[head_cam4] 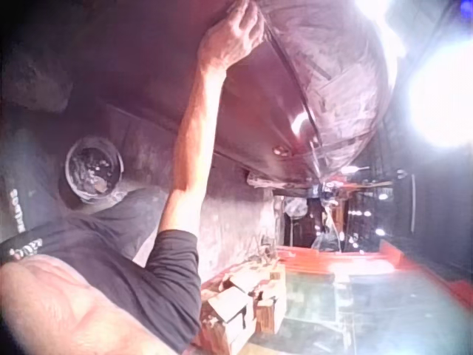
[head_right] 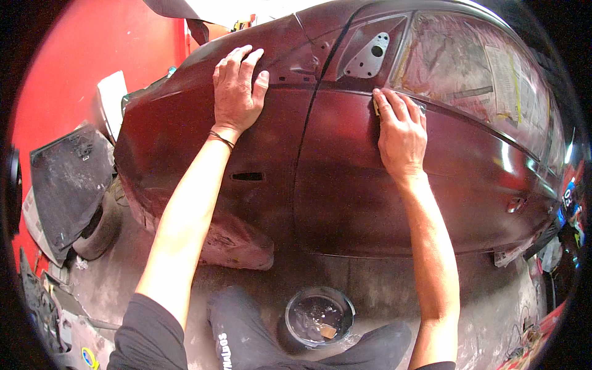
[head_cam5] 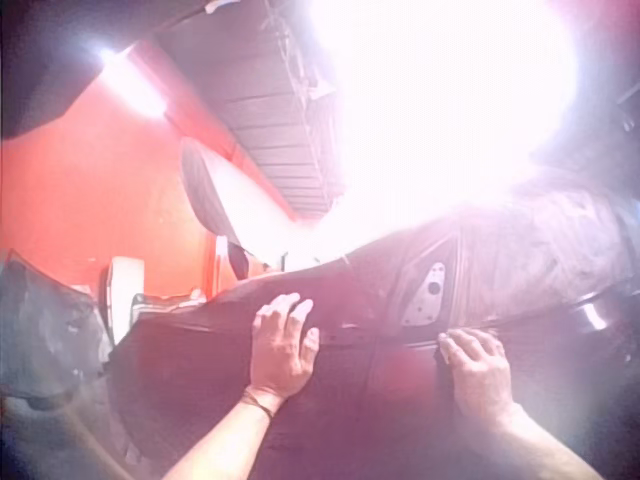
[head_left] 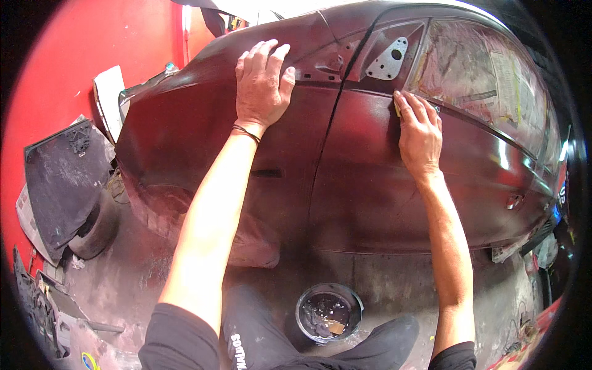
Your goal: The person walks through a garage and sits on the floor to sand a maroon car door with a sanding block. They repeatedly dip the block in a bucket of water and sand the door surface, then wipe it with a cloth.
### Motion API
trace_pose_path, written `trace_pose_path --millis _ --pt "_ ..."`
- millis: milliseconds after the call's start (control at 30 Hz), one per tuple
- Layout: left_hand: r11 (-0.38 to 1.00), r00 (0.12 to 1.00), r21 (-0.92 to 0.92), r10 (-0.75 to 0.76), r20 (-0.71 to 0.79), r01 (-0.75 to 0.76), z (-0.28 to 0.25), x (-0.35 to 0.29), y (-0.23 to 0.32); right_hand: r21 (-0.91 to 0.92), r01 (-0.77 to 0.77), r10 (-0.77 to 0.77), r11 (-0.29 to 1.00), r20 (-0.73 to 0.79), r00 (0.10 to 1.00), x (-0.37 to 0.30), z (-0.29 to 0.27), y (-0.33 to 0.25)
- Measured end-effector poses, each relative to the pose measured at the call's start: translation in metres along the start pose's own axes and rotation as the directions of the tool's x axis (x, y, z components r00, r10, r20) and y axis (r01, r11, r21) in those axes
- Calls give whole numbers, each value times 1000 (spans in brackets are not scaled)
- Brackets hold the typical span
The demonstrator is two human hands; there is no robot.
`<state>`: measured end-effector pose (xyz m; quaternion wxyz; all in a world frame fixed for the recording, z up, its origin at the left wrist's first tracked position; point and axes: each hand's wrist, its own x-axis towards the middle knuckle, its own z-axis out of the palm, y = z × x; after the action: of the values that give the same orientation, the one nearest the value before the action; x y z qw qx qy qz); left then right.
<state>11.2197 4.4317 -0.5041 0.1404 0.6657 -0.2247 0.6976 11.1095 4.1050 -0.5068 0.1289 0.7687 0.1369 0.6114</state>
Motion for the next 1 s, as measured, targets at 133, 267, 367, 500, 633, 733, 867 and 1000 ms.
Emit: trace_pose_path --millis 133,267,367,500,633,733,867,1000 --pt "998 999 -43 45 -12 -45 -1 1 -6 48 -2 4 999 -27 1000 18 16 -36" --pt "998 998 -24 58 7 -58 -3 -12 -21 227 55 -66 972 38 997 32 25 -76" --pt "998 998 -38 56 7 -56 -2 -5 -15 160 33 -46 987 77 996 18 -2 -23" --pt "998 999 -37 46 13 -46 0 3 -2 -6 -164 164 986 59 985 -19 -24 52" --pt "999 998 -7 38 40 -38 -6 1 -8 47 -132 133 990 -16 991 3 7 -2" --pt "999 998 -13 46 47 -46 -1 -4 -10 234 -21 32 972 -44 999 20 17 -49" --pt "998 997 -2 57 48 -57 -3 -1 -14 139 14 -6 990 -53 999 -3 7 31" --pt "999 999 -38 26 26 -25 8 -3 2 -59 -222 223 973 6 975 -57 -30 179"
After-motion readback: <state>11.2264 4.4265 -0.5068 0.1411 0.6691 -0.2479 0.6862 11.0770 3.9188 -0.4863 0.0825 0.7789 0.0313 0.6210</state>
